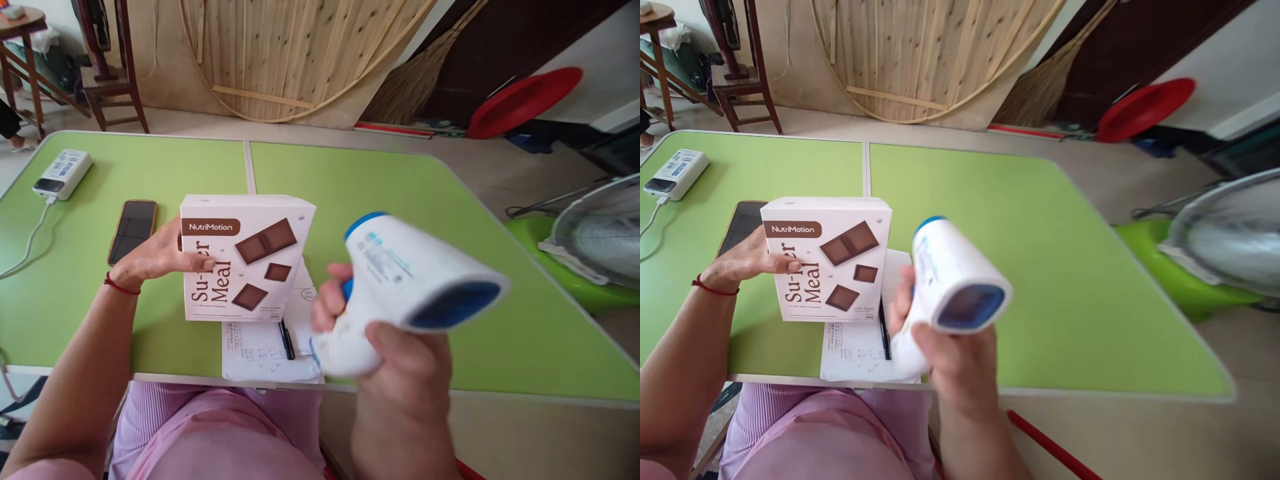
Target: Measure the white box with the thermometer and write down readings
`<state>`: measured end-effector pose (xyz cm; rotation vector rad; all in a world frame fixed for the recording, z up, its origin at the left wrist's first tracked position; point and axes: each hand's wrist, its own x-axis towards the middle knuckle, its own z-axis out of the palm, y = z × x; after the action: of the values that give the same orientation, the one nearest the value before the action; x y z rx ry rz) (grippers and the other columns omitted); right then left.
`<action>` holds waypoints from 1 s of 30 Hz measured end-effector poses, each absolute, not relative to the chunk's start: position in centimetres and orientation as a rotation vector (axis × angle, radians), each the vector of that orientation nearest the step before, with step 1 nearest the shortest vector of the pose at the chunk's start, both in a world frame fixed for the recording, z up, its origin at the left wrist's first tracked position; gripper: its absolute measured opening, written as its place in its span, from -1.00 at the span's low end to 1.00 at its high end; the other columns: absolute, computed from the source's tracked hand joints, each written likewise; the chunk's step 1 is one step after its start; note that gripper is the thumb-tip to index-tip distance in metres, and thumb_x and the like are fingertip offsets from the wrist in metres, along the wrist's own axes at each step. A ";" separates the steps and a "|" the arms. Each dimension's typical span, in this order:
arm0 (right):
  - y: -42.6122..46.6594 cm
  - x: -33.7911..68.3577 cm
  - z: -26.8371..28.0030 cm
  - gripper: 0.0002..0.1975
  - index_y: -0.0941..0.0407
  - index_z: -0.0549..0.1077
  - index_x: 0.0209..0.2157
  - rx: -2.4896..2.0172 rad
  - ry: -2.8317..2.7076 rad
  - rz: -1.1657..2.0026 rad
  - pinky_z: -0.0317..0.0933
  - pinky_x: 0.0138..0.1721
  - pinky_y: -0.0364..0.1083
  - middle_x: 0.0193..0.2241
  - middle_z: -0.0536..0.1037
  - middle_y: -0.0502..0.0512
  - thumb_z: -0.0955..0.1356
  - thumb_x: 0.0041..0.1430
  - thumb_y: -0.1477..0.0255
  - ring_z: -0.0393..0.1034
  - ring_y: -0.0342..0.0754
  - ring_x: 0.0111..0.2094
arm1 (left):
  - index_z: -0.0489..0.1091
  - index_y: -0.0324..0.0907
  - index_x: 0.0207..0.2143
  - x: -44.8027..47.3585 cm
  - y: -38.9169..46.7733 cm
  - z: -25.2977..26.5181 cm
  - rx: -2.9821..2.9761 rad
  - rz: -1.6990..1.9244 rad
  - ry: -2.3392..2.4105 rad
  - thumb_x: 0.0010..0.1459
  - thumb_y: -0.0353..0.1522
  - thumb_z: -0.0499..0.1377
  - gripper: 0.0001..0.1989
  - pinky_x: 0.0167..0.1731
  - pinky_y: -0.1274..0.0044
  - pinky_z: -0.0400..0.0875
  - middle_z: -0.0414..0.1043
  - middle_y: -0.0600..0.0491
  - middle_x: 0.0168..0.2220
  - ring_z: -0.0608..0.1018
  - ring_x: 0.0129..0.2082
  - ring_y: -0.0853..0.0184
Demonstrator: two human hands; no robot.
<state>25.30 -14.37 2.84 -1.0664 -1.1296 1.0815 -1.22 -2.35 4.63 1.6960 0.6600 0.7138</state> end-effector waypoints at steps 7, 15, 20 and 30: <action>-15.9 19.4 2.4 -0.61 0.04 0.54 -0.13 -0.826 -0.883 1.521 0.24 -0.51 -0.06 -0.50 0.43 -0.03 0.51 0.03 0.17 0.26 -0.13 -0.55 | 0.50 -0.21 -0.07 -0.7 -2.8 5.1 1.717 0.726 0.607 0.02 -0.22 0.44 -0.54 -0.20 0.48 0.53 0.61 -0.01 -0.26 0.61 -0.22 0.23; -15.2 19.6 1.5 -0.63 0.06 0.53 -0.25 -0.991 -0.884 1.516 0.19 -0.49 -0.07 -0.51 0.42 -0.04 0.56 -0.07 0.19 0.23 -0.13 -0.52 | 0.47 -0.22 -0.03 -0.7 -2.8 5.0 1.707 0.727 0.604 0.02 -0.19 0.44 -0.50 -0.18 0.45 0.55 0.61 -0.02 -0.27 0.61 -0.27 0.25; -15.1 19.8 1.6 -0.66 0.08 0.52 -0.31 -1.010 -0.899 1.525 0.21 -0.49 -0.07 -0.52 0.42 -0.04 0.55 -0.07 0.19 0.23 -0.14 -0.54 | 0.47 -0.23 -0.01 -0.8 -2.8 4.9 1.696 0.709 0.590 0.02 -0.20 0.45 -0.48 -0.23 0.47 0.55 0.62 -0.01 -0.29 0.62 -0.28 0.24; -15.0 19.4 1.7 -0.69 0.08 0.52 -0.38 -1.014 -0.917 1.506 0.18 -0.51 -0.07 -0.53 0.43 -0.03 0.54 -0.06 0.18 0.22 -0.14 -0.54 | 0.45 -0.21 0.04 -0.9 -2.9 5.0 1.697 0.682 0.636 0.01 -0.16 0.45 -0.41 -0.19 0.42 0.56 0.62 -0.04 -0.25 0.63 -0.19 0.16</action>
<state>19.44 -14.98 1.74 -1.0144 -0.9169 1.5057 -0.89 -2.86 4.99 1.6973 0.6362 0.6815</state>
